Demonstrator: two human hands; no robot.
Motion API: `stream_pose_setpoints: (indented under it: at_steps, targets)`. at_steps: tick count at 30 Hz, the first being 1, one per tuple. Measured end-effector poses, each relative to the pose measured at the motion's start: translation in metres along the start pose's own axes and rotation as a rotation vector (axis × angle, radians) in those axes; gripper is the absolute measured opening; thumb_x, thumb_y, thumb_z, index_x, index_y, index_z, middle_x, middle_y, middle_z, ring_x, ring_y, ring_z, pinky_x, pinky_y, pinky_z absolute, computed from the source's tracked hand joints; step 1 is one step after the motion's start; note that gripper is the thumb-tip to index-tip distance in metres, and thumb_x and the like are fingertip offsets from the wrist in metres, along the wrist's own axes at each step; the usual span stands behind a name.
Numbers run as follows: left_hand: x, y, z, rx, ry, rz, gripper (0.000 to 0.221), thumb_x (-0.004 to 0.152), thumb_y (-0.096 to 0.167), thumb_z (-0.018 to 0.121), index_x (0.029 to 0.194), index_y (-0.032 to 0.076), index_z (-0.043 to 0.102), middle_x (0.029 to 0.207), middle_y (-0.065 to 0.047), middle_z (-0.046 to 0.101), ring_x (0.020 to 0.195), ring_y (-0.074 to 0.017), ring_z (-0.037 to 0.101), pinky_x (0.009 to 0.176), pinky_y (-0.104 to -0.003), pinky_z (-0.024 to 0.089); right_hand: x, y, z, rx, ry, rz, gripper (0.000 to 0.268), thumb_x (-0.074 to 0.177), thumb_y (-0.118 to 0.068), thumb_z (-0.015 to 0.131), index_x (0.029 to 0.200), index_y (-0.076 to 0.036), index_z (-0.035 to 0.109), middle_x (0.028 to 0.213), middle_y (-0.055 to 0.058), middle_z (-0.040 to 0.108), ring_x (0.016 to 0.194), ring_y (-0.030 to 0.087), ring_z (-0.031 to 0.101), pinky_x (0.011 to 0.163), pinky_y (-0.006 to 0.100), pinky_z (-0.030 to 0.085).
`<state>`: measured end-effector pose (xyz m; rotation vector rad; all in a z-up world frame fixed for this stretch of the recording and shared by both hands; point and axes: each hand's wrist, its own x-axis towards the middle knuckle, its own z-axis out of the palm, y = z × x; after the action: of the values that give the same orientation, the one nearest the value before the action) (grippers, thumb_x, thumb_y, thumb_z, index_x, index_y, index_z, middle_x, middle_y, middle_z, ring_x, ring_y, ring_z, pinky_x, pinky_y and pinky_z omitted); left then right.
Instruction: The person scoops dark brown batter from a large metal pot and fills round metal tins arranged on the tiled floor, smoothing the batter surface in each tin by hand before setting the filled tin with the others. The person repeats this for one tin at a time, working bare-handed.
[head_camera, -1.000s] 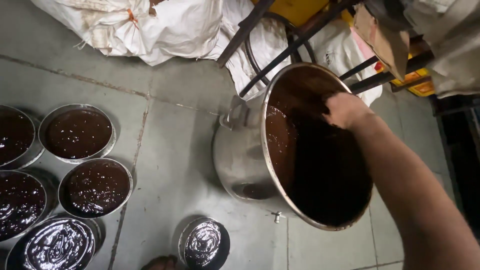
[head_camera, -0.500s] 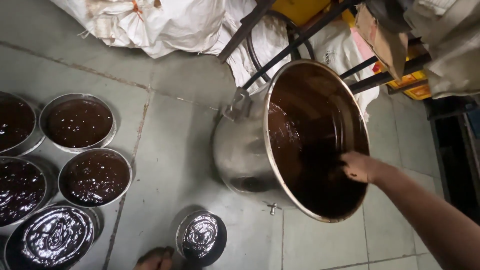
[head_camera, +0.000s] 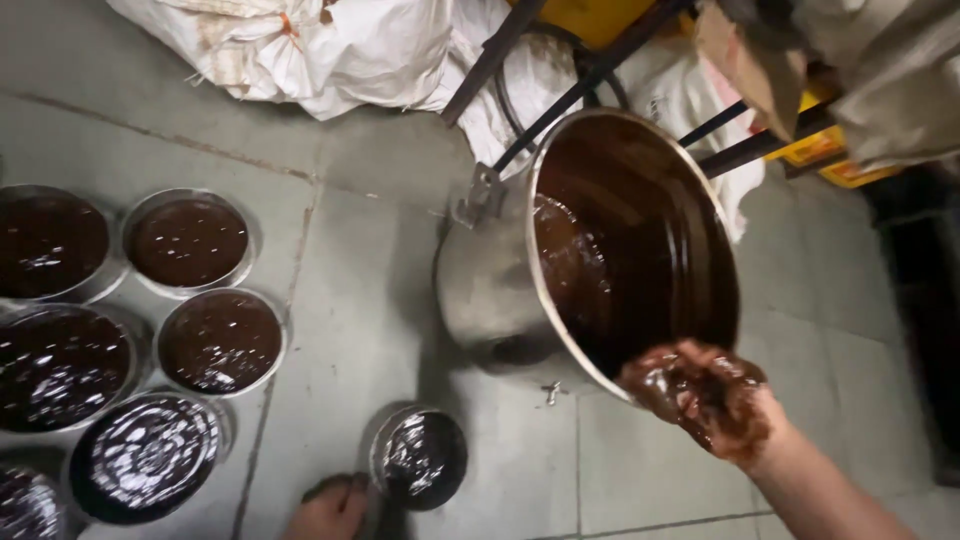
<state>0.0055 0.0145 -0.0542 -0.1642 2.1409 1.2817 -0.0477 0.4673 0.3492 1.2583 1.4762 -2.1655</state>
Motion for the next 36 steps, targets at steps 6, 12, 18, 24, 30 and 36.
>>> stream_pose_setpoints:
  at_steps: [6, 12, 18, 24, 30, 36]
  targets:
    - [-0.034, 0.028, -0.021, 0.067, 0.019, -0.083, 0.037, 0.089, 0.045, 0.061, 0.094, 0.010, 0.073, 0.083, -0.017, 0.074, 0.081, -0.0360, 0.072, 0.073, -0.048, 0.056, -0.039, 0.085, 0.098, 0.464, -0.974, -0.245, 0.040, 0.118, -0.017, 0.047, 0.113, 0.017, 0.067, 0.117, 0.032, 0.069, 0.114, 0.044, 0.067, 0.106, 0.055, 0.050]
    - [-0.029, 0.026, -0.025, -0.235, -0.079, -0.101, 0.026, 0.090, 0.030, 0.061, 0.090, 0.005, 0.071, 0.069, -0.010, 0.074, 0.061, -0.0194, 0.072, 0.061, -0.036, 0.057, -0.025, 0.169, 0.136, 0.338, -0.922, -0.579, 0.036, 0.100, -0.027, 0.067, 0.104, 0.008, 0.070, 0.104, 0.023, 0.074, 0.085, 0.039, 0.076, 0.112, 0.065, 0.043]
    - [-0.031, 0.029, -0.031, -0.395, -0.168, -0.109, 0.023, 0.094, 0.022, 0.060, 0.085, 0.004, 0.070, 0.069, -0.006, 0.071, 0.058, -0.0156, 0.067, 0.056, -0.032, 0.055, 0.108, 0.302, 0.090, 0.317, -0.520, -0.421, 0.014, 0.093, -0.014, 0.067, 0.090, -0.001, 0.065, 0.079, 0.008, 0.067, 0.063, 0.020, 0.061, 0.066, 0.039, 0.050]
    - [-0.015, 0.009, -0.011, -0.538, -0.186, -0.205, 0.025, 0.097, 0.024, 0.059, 0.088, 0.003, 0.070, 0.071, -0.006, 0.071, 0.058, -0.0160, 0.065, 0.054, -0.032, 0.054, 0.150, 0.325, 0.144, 0.117, -0.127, -0.198, 0.011, 0.089, -0.005, 0.055, 0.079, -0.010, 0.055, 0.070, 0.003, 0.060, 0.055, 0.013, 0.055, 0.044, 0.027, 0.043]
    - [-0.025, 0.110, -0.042, -0.169, -0.038, -0.001, 0.028, 0.100, 0.036, 0.056, 0.107, 0.011, 0.066, 0.076, -0.014, 0.072, 0.067, -0.0299, 0.069, 0.065, -0.043, 0.055, 0.164, 0.358, 0.118, -0.189, -0.317, -0.685, 0.055, 0.101, -0.056, 0.066, 0.083, -0.004, 0.059, 0.069, 0.001, 0.058, 0.061, 0.008, 0.053, 0.055, 0.023, 0.044]
    - [-0.004, 0.141, -0.055, 0.398, -0.048, 0.172, 0.030, 0.098, 0.034, 0.055, 0.121, 0.016, 0.060, 0.095, -0.020, 0.074, 0.089, -0.0442, 0.070, 0.082, -0.055, 0.054, 0.156, 0.327, 0.129, -0.304, -0.334, -0.524, 0.072, 0.083, -0.068, 0.058, 0.079, 0.003, 0.068, 0.071, 0.009, 0.071, 0.062, 0.016, 0.066, 0.057, 0.026, 0.051]
